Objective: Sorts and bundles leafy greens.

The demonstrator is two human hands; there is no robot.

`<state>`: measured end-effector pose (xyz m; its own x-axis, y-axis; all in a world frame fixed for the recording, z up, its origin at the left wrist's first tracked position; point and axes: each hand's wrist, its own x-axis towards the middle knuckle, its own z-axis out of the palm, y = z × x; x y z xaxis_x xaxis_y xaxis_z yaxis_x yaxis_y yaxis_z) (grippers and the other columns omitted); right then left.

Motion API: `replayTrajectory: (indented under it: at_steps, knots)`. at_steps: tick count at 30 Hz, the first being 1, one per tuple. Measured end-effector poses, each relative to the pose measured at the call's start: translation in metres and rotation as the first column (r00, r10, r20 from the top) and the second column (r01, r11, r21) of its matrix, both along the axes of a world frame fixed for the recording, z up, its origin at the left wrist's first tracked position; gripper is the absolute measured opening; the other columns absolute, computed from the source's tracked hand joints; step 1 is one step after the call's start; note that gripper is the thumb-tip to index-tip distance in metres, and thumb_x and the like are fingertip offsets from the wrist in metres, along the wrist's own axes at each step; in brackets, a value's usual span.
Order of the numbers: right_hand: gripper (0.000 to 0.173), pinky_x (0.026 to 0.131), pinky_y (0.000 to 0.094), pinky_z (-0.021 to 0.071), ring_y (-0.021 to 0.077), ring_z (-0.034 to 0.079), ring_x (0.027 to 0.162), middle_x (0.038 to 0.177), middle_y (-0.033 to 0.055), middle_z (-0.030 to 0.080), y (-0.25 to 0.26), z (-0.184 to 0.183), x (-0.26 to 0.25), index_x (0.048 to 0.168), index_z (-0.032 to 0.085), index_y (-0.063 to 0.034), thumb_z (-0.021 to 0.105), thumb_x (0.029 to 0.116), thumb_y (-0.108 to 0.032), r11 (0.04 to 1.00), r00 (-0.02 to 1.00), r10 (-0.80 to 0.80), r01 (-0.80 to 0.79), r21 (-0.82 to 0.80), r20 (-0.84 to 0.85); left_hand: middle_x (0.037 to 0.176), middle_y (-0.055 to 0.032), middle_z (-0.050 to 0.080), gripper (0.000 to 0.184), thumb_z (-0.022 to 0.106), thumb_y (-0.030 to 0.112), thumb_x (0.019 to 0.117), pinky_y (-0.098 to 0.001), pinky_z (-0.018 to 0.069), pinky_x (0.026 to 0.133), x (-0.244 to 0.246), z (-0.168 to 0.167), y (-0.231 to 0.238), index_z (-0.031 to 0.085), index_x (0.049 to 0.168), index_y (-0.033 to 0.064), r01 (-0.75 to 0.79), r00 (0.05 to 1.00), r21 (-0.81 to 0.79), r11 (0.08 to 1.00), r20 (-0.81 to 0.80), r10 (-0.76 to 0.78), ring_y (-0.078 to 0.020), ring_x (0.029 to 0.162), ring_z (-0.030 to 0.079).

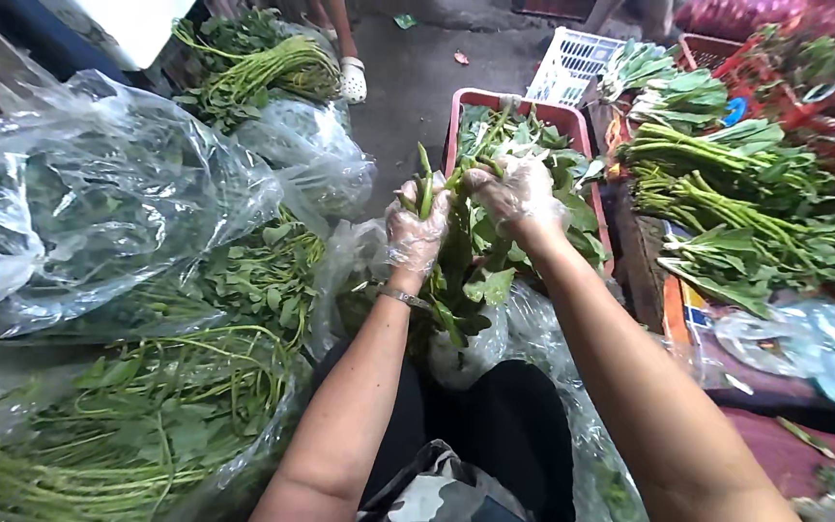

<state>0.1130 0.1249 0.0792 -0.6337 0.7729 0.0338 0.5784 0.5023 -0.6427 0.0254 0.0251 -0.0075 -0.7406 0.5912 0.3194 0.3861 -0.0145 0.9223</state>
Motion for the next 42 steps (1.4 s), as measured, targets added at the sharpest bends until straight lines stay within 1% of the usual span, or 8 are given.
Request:
replayTrajectory:
  at_steps: [6,12,17,25,29,33,36,42]
  knots:
    - [0.02,0.079,0.042,0.0488,0.0173,0.061,0.086,0.093,0.0072,0.064,0.006,-0.01,-0.004,0.099,0.069,-0.0069,0.066,0.099,-0.027,0.99,0.995,0.009,-0.024,-0.139,-0.104,0.105,-0.0115,0.066,0.03,0.064,0.029,0.1011,-0.0349,0.0519,0.076,-0.005,-0.005,-0.002,0.062,0.124,0.009,0.095,0.995,0.011,0.995,0.011,-0.095,-0.017,0.085,0.062]
    - [0.03,0.1,0.0675,0.045,0.0489,0.063,0.118,0.119,0.0304,0.068,0.05,0.027,0.034,0.116,0.071,0.0024,0.058,0.1022,-0.021,0.929,0.978,-0.055,-0.024,0.369,0.202,0.104,-0.0101,0.066,0.029,0.063,0.016,0.0984,-0.0243,0.0509,0.086,-0.024,-0.001,0.002,0.062,0.12,-0.0038,0.041,0.995,0.046,0.998,0.091,-0.045,-0.0062,0.092,0.062]
    - [0.026,0.098,0.0716,0.0429,0.0524,0.058,0.123,0.125,0.0325,0.064,0.076,0.037,0.049,0.121,0.067,0.0003,0.057,0.1027,-0.015,0.939,0.921,-0.228,0.122,0.322,0.316,0.081,0.0044,0.059,0.016,0.063,0.013,0.099,-0.0157,0.0469,0.057,-0.023,0.004,0.002,0.062,0.112,0.0032,0.068,0.925,0.188,0.98,0.355,-0.133,0.0013,0.061,0.053]
    - [0.022,0.076,0.0386,0.0531,0.0137,0.065,0.077,0.087,0.0076,0.07,0.003,0.012,0.019,0.1,0.074,-0.0038,0.064,0.1004,-0.024,0.952,0.95,0.305,-0.302,0.055,-0.06,0.092,0.0046,0.06,0.025,0.061,0.028,0.103,-0.0153,0.0455,0.06,-0.005,0.0,-0.007,0.062,0.124,0.015,0.14,0.948,0.114,0.984,0.271,-0.166,0.002,0.065,0.052]
    - [0.023,0.079,0.0502,0.0523,0.0232,0.066,0.085,0.092,0.0117,0.07,0.006,0.0,0.01,0.101,0.073,-0.0049,0.061,0.1018,-0.025,0.976,0.977,0.212,-0.21,-0.05,0.032,0.104,-0.0041,0.064,0.032,0.061,0.032,0.1029,-0.0253,0.0496,0.073,-0.007,-0.001,-0.008,0.061,0.128,0.0125,0.064,0.983,0.035,0.997,0.173,-0.069,-0.0061,0.081,0.058]
    - [0.027,0.07,0.0262,0.0491,0.0037,0.055,0.072,0.092,0.0024,0.064,0.022,0.008,0.022,0.118,0.068,-0.003,0.059,0.103,-0.023,0.979,0.963,-0.11,0.062,-0.195,-0.248,0.098,-0.0008,0.06,0.032,0.059,0.033,0.1038,-0.0216,0.0456,0.065,-0.017,0.003,-0.014,0.059,0.131,0.0159,0.026,0.962,0.037,0.999,0.272,-0.035,-0.0033,0.072,0.052]
    - [0.025,0.069,0.0231,0.0508,0.0024,0.058,0.077,0.102,0.001,0.067,0.03,0.001,0.019,0.126,0.065,-0.0069,0.058,0.1014,-0.011,0.948,0.965,0.022,-0.104,-0.302,-0.261,0.091,0.0026,0.059,0.027,0.058,0.029,0.1049,-0.0168,0.0418,0.055,-0.015,0.002,-0.011,0.06,0.129,0.0166,0.144,0.947,0.071,0.987,0.279,-0.159,-0.0001,0.06,0.047]
    - [0.022,0.064,0.0153,0.0498,-0.0041,0.056,0.069,0.081,-0.0069,0.06,0.007,-0.002,0.01,0.099,0.062,-0.0077,0.057,0.0894,0.012,0.903,0.961,0.073,-0.177,-0.391,-0.267,0.103,-0.0034,0.063,0.028,0.057,0.022,0.1052,-0.0181,0.0457,0.062,-0.009,0.002,-0.006,0.06,0.13,0.0091,0.188,0.954,0.043,0.981,0.23,-0.193,-0.0013,0.069,0.053]
